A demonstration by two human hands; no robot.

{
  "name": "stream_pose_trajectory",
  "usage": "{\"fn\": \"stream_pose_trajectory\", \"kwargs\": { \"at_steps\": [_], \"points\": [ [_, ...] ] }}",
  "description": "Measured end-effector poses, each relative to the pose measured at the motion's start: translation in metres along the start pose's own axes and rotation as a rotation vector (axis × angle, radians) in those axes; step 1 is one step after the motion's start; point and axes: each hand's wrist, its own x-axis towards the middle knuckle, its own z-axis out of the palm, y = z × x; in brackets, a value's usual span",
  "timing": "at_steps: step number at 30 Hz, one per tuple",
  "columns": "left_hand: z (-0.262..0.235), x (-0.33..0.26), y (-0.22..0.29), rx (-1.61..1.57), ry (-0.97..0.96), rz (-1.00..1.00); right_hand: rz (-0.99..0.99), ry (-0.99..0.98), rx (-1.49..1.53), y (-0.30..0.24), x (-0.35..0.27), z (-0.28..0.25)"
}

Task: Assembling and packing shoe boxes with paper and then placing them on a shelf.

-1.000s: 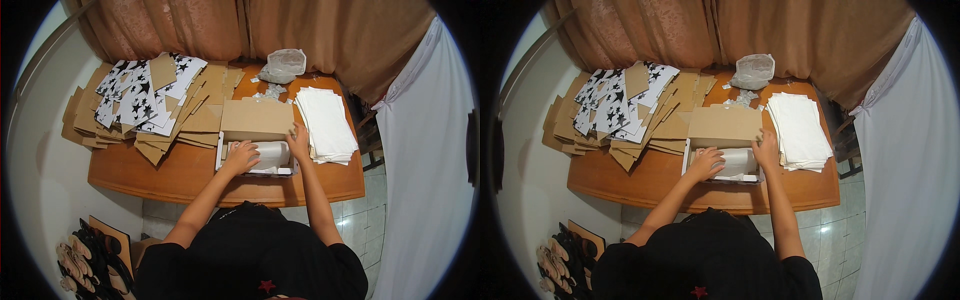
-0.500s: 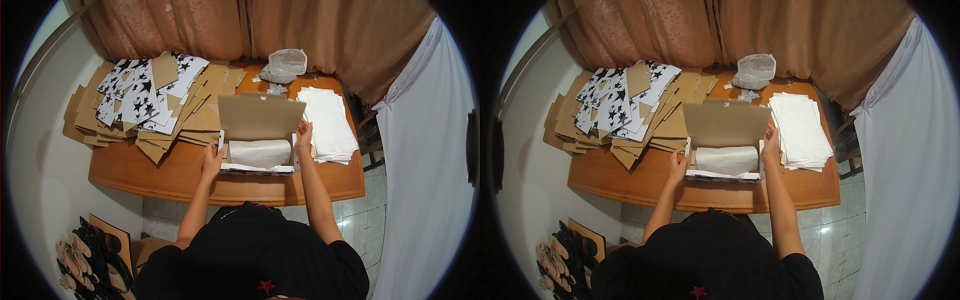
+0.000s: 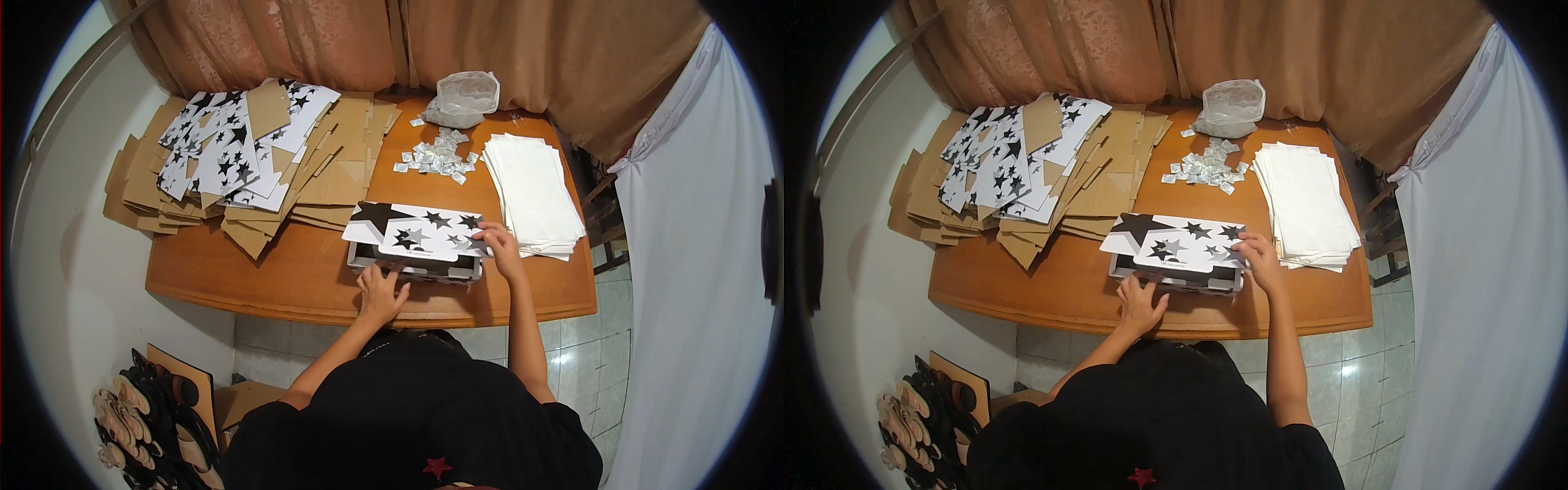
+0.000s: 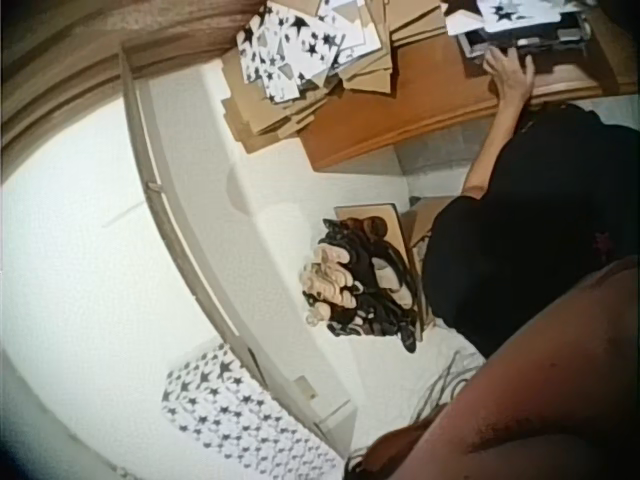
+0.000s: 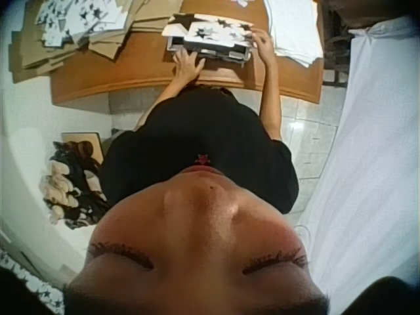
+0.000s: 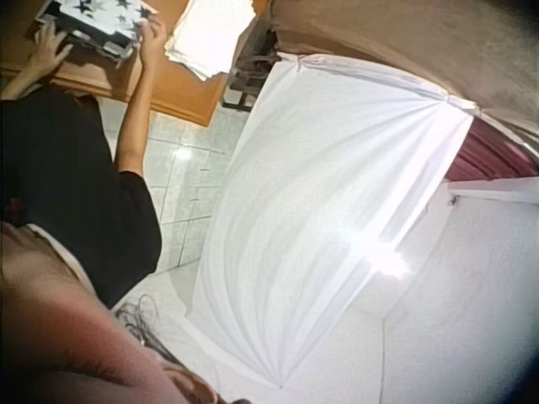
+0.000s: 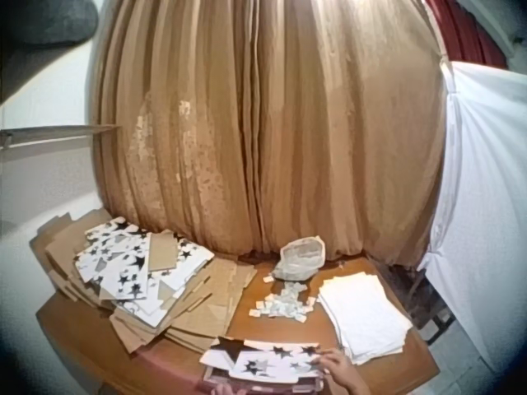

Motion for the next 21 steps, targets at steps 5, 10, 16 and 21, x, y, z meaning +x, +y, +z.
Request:
{"fn": "stream_pose_trajectory", "kwargs": {
  "at_steps": [5, 10, 16, 21],
  "points": [
    [0.008, 0.000, 0.009, -0.110, -0.028, -0.057, -0.032, -0.007, -0.620, -0.049, -0.031, 0.035],
    [0.013, -0.012, 0.008, -0.117, -0.013, -0.059, -0.067, 0.113, -0.947, -0.048, -0.046, 0.069],
    [0.019, -0.012, 0.004, -0.150, 0.072, -0.129, -0.075, 0.129, -0.966, -0.043, -0.053, 0.084],
    [0.013, -0.023, 0.001, -0.190, 0.131, -0.054, -0.120, 0.214, -0.987, -0.027, -0.053, 0.097]
  ]
}}
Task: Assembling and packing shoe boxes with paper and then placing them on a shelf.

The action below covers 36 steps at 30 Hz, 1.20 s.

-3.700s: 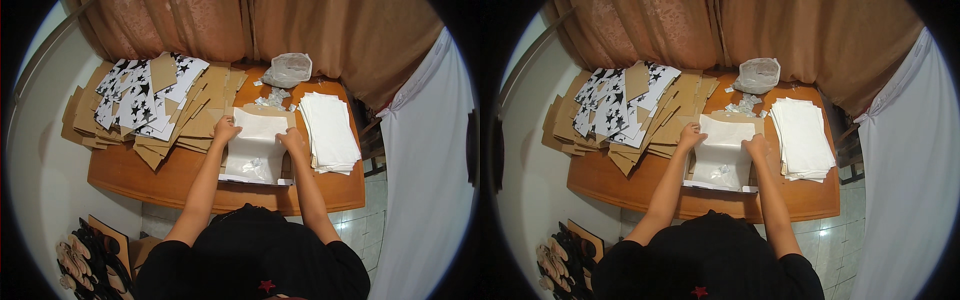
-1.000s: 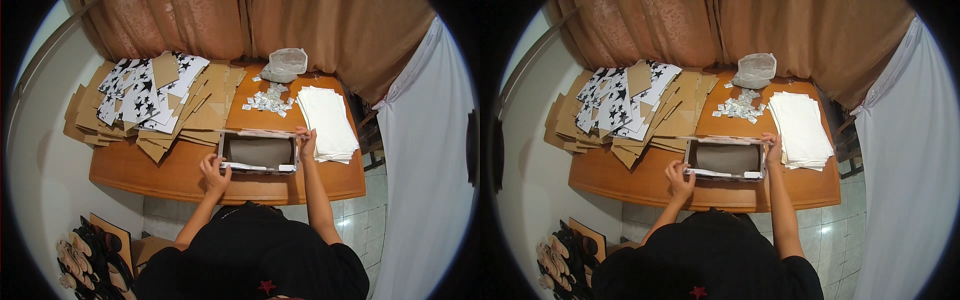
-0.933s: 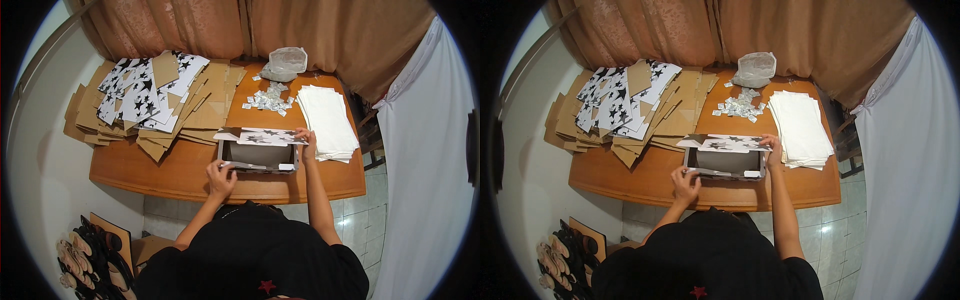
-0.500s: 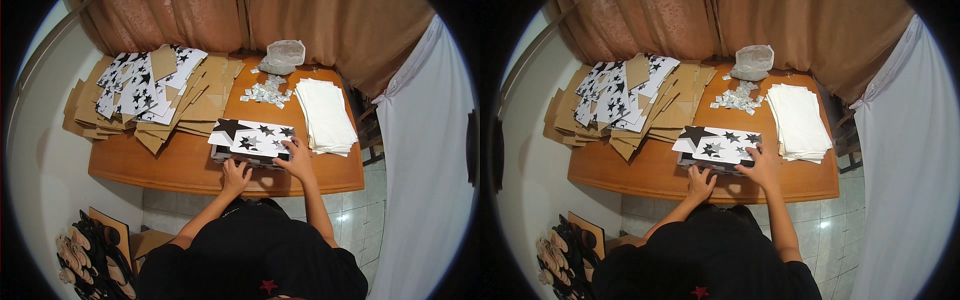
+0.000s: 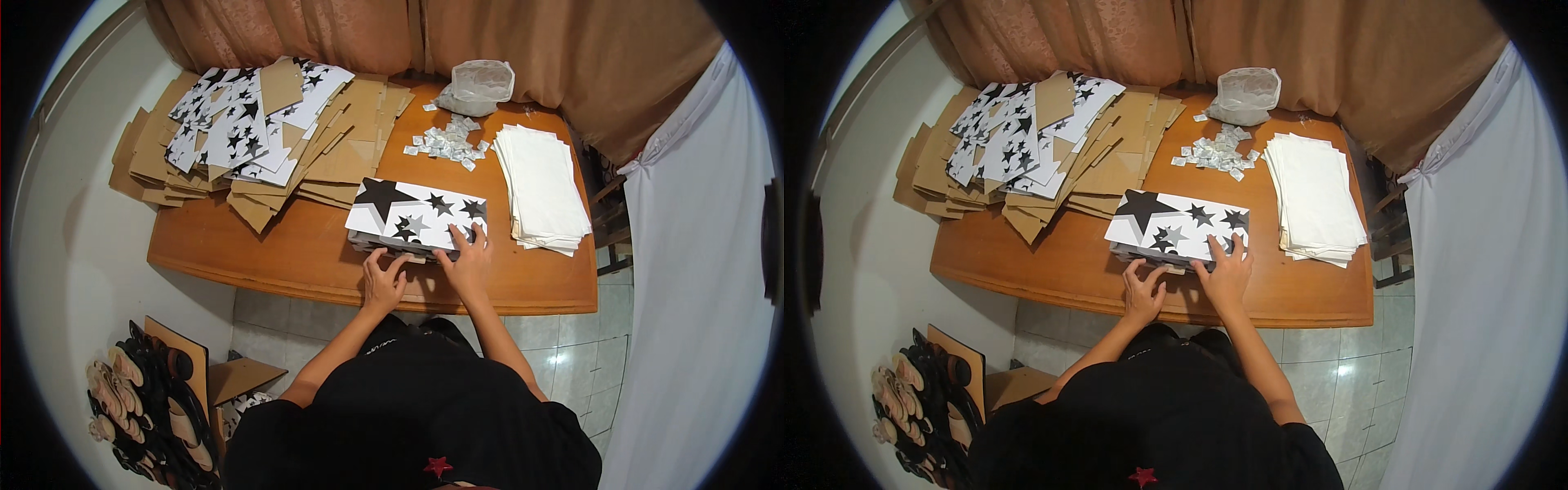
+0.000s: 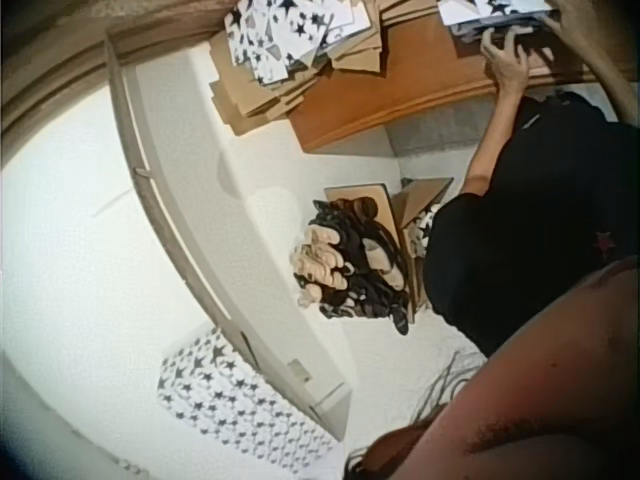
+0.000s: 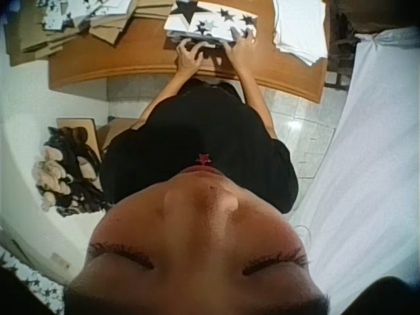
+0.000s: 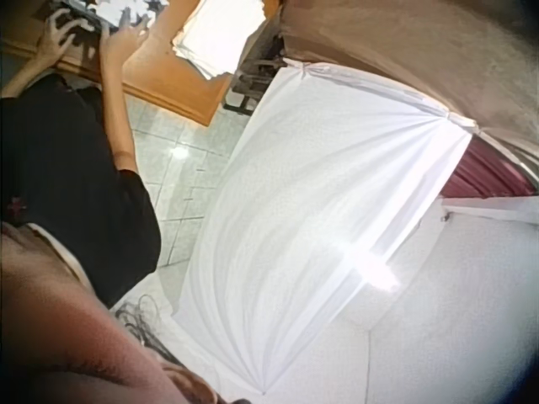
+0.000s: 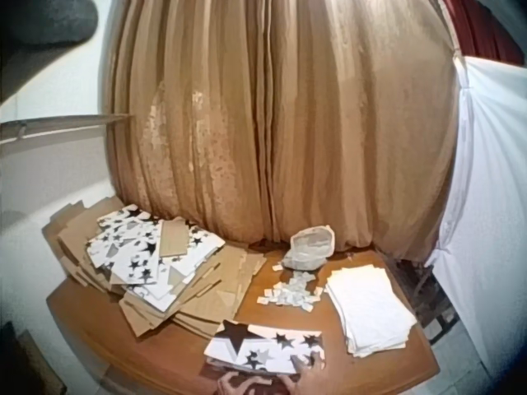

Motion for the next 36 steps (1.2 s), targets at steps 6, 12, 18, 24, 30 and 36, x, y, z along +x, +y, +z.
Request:
{"fn": "stream_pose_trajectory", "kwargs": {
  "at_steps": [6, 12, 18, 24, 30, 36],
  "points": [
    [0.001, -0.012, -0.007, 0.232, -0.050, 0.080, -0.067, 0.112, -0.004, 0.012, -0.006, 0.021],
    [0.002, -0.004, -0.015, 0.303, -0.039, 0.161, -0.121, 0.142, -0.045, 0.021, -0.014, 0.037],
    [-0.004, 0.011, -0.024, 0.273, -0.155, 0.222, -0.123, 0.143, -0.106, 0.031, -0.017, 0.047],
    [-0.013, 0.012, -0.026, 0.305, -0.178, 0.271, -0.062, 0.118, -0.152, 0.019, -0.022, 0.040],
    [-0.013, 0.029, -0.022, 0.108, -0.084, 0.210, -0.313, 0.251, 0.085, 0.005, -0.031, 0.050],
    [-0.006, 0.041, -0.031, 0.077, 0.005, 0.387, -0.374, 0.376, 0.068, 0.001, -0.025, 0.063]
  ]
}}
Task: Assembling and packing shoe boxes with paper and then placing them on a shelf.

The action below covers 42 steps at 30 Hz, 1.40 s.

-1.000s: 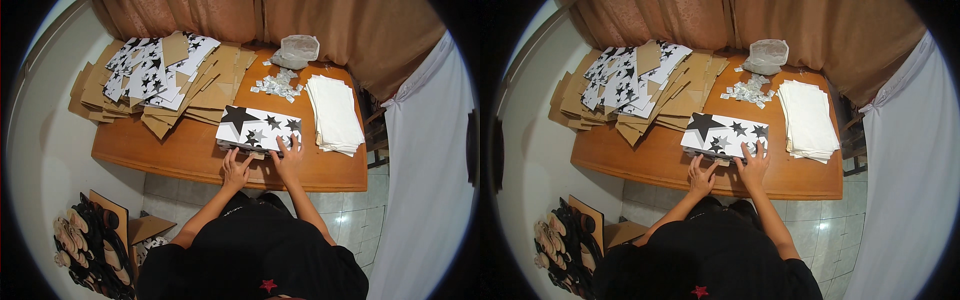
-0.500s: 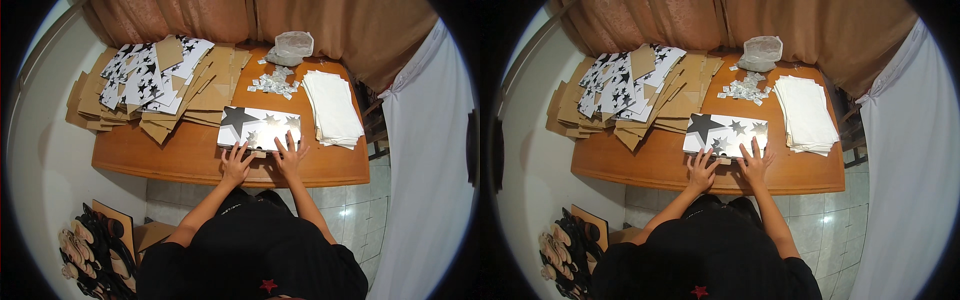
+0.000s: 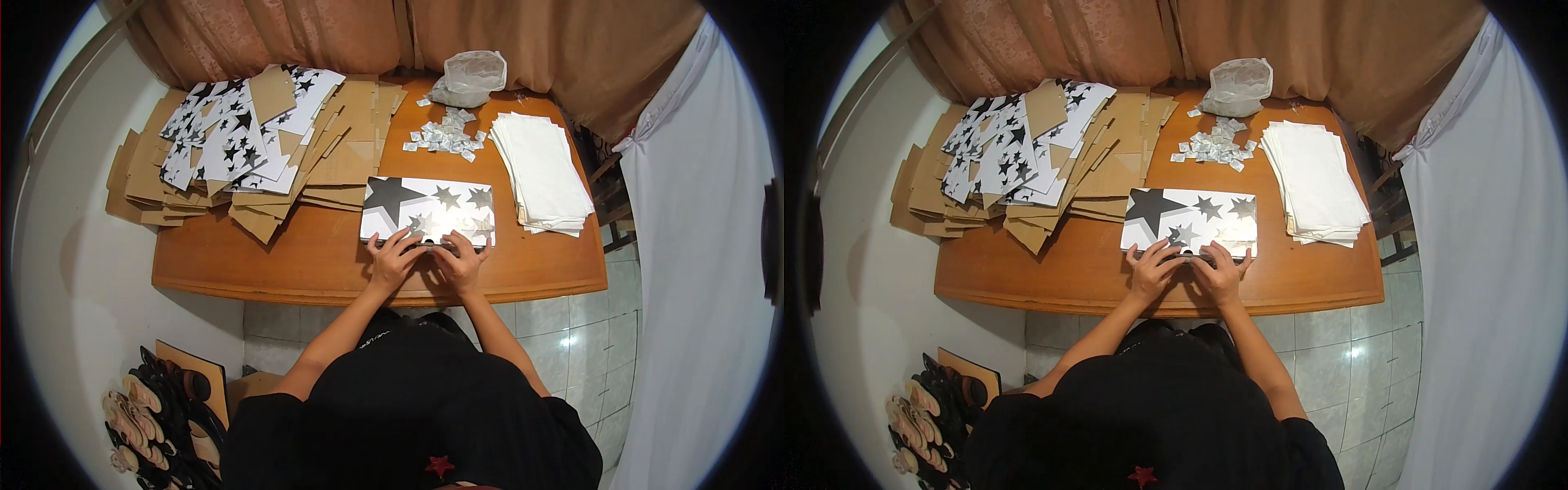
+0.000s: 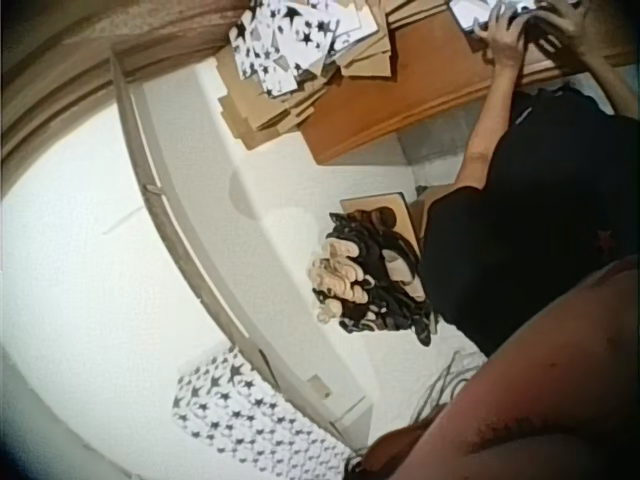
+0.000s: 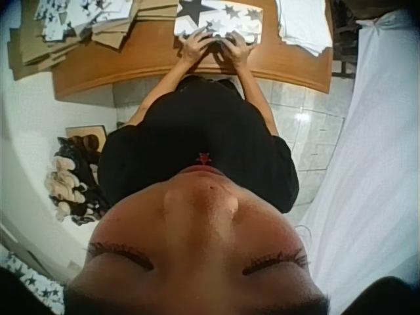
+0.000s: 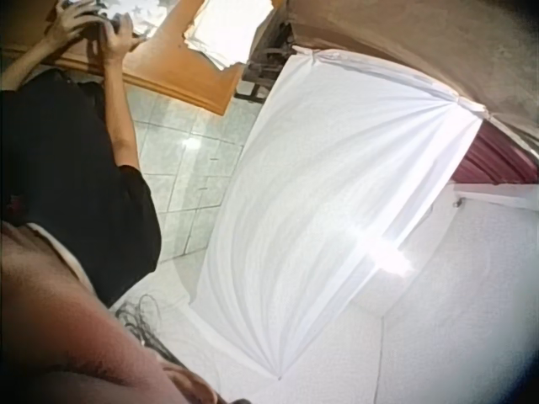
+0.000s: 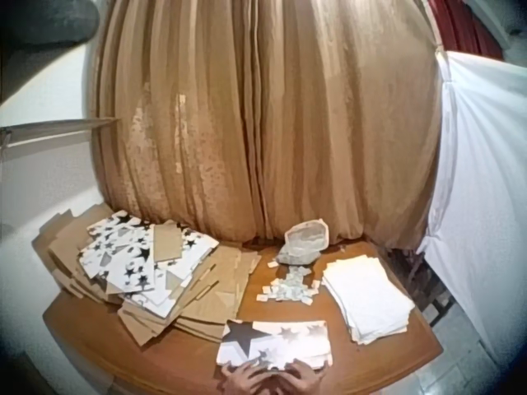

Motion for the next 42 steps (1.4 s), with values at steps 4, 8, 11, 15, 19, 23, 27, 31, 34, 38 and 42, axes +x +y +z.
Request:
{"fn": "stream_pose_trajectory", "kwargs": {
  "at_steps": [4, 8, 11, 15, 19, 23, 27, 31, 34, 38, 42],
  "points": [
    [0.000, 0.004, -0.006, 0.016, 0.024, 0.063, -0.036, 0.026, -0.030, 0.000, 0.002, 0.005],
    [0.000, 0.008, -0.010, 0.045, 0.022, 0.133, -0.055, 0.009, -0.099, 0.000, 0.002, 0.008],
    [-0.001, 0.010, -0.013, 0.032, 0.034, 0.159, -0.027, 0.011, -0.095, -0.002, 0.003, 0.010],
    [0.004, 0.014, -0.013, -0.073, 0.031, 0.103, 0.058, -0.011, -0.087, -0.006, 0.005, 0.011],
    [0.008, 0.014, -0.012, -0.083, 0.023, 0.017, 0.158, -0.051, -0.092, -0.011, 0.014, 0.008],
    [0.009, 0.006, -0.003, -0.060, 0.045, -0.025, 0.190, -0.185, 0.032, 0.004, 0.039, -0.001],
    [0.009, 0.008, 0.018, -0.011, 0.049, -0.082, 0.216, -0.202, -0.057, 0.052, 0.072, 0.004],
    [0.017, 0.003, 0.033, 0.104, 0.099, -0.202, 0.264, -0.434, -0.239, 0.095, 0.093, 0.010],
    [0.009, -0.003, 0.055, 0.198, 0.140, -0.382, 0.157, -0.622, -0.141, 0.099, 0.100, -0.005],
    [0.018, -0.026, 0.082, 0.153, 0.238, -0.746, 0.282, -1.017, 0.261, 0.109, 0.091, -0.020],
    [0.039, -0.079, 0.105, -0.003, 0.195, -1.176, 0.101, -1.062, 0.897, 0.086, 0.056, -0.022]
  ]
}}
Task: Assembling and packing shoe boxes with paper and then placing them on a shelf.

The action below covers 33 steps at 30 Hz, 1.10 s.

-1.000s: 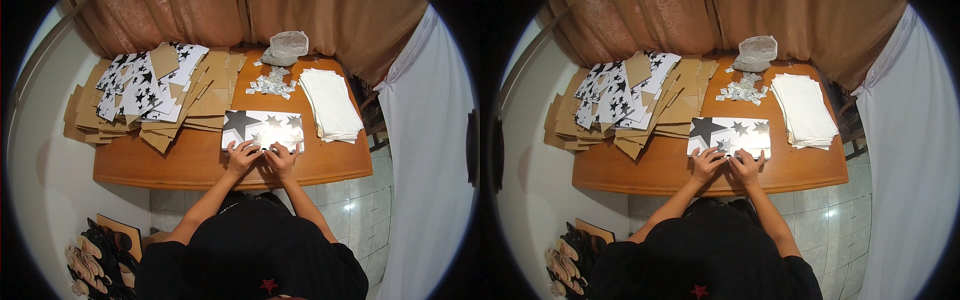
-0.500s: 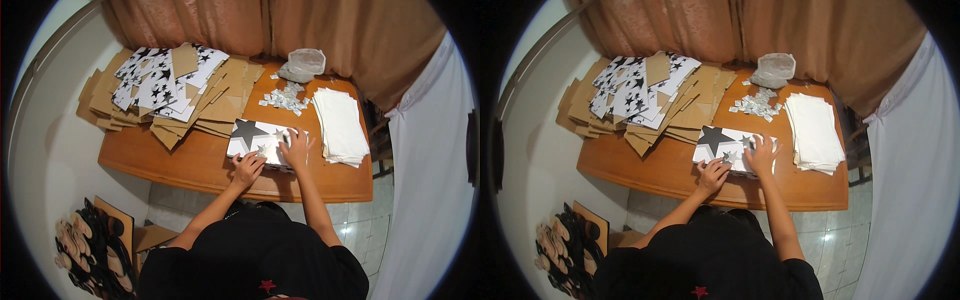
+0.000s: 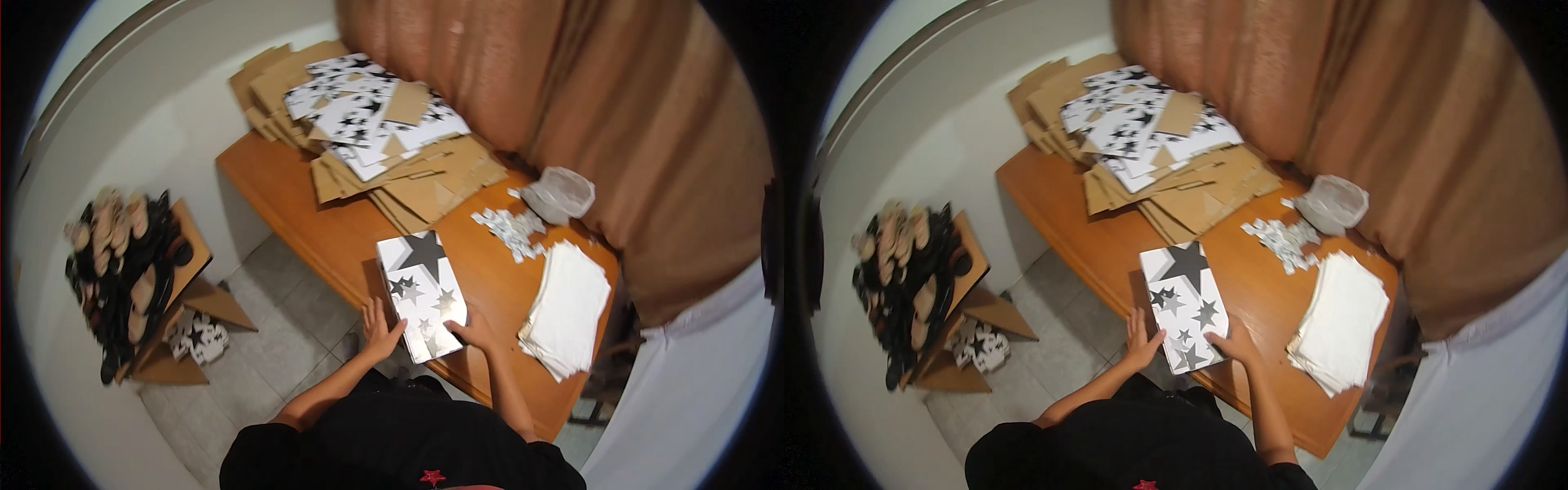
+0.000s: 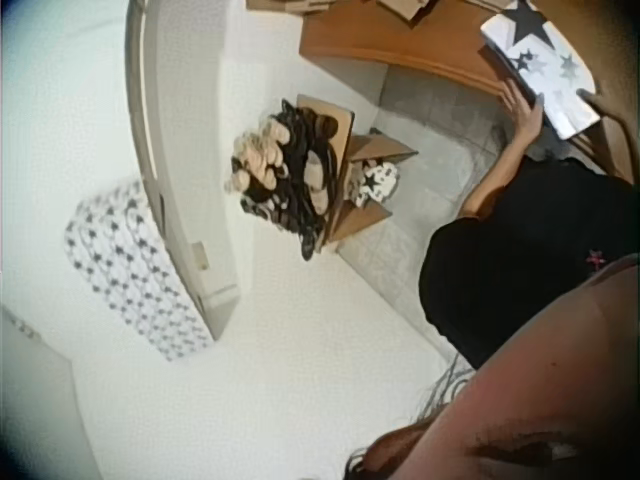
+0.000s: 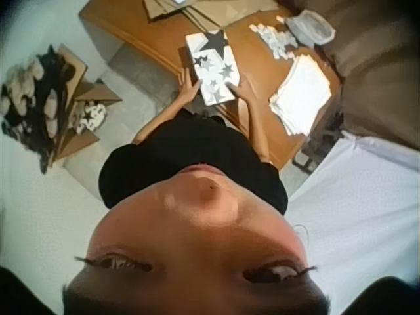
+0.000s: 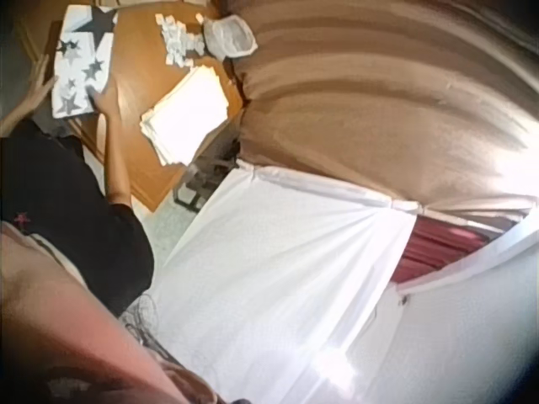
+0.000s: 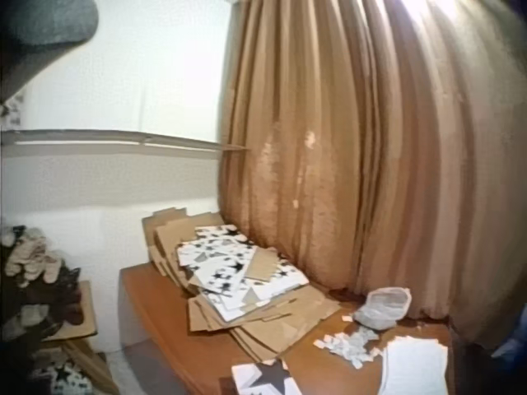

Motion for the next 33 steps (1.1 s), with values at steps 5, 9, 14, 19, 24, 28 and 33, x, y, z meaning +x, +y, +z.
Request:
{"fn": "stream_pose_trajectory", "kwargs": {
  "at_steps": [5, 9, 14, 19, 24, 28, 33],
  "points": [
    [-0.030, -0.034, -0.010, -0.742, -0.199, -0.277, -0.103, -0.060, 0.288, -0.011, -0.015, 0.060],
    [-0.090, -0.060, -0.022, -0.898, -0.054, -0.306, -0.062, -0.323, 0.399, -0.024, -0.022, 0.100],
    [-0.198, -0.100, -0.042, -1.073, 0.042, -0.330, -0.450, -0.421, 0.376, -0.080, 0.004, 0.182],
    [-0.328, -0.137, -0.056, -0.895, 0.241, 0.046, -0.759, -0.350, 0.420, -0.170, 0.028, 0.281],
    [-0.430, -0.134, -0.058, -0.563, 0.458, 0.310, -0.880, -0.148, 0.564, -0.275, 0.090, 0.377],
    [-0.517, -0.116, -0.064, -0.334, 0.620, 0.369, -1.110, -0.016, 0.552, -0.404, 0.109, 0.388],
    [-0.634, -0.070, -0.028, -0.216, 0.743, 0.625, -1.234, -0.044, 0.658, -0.529, 0.143, 0.381]
  ]
}}
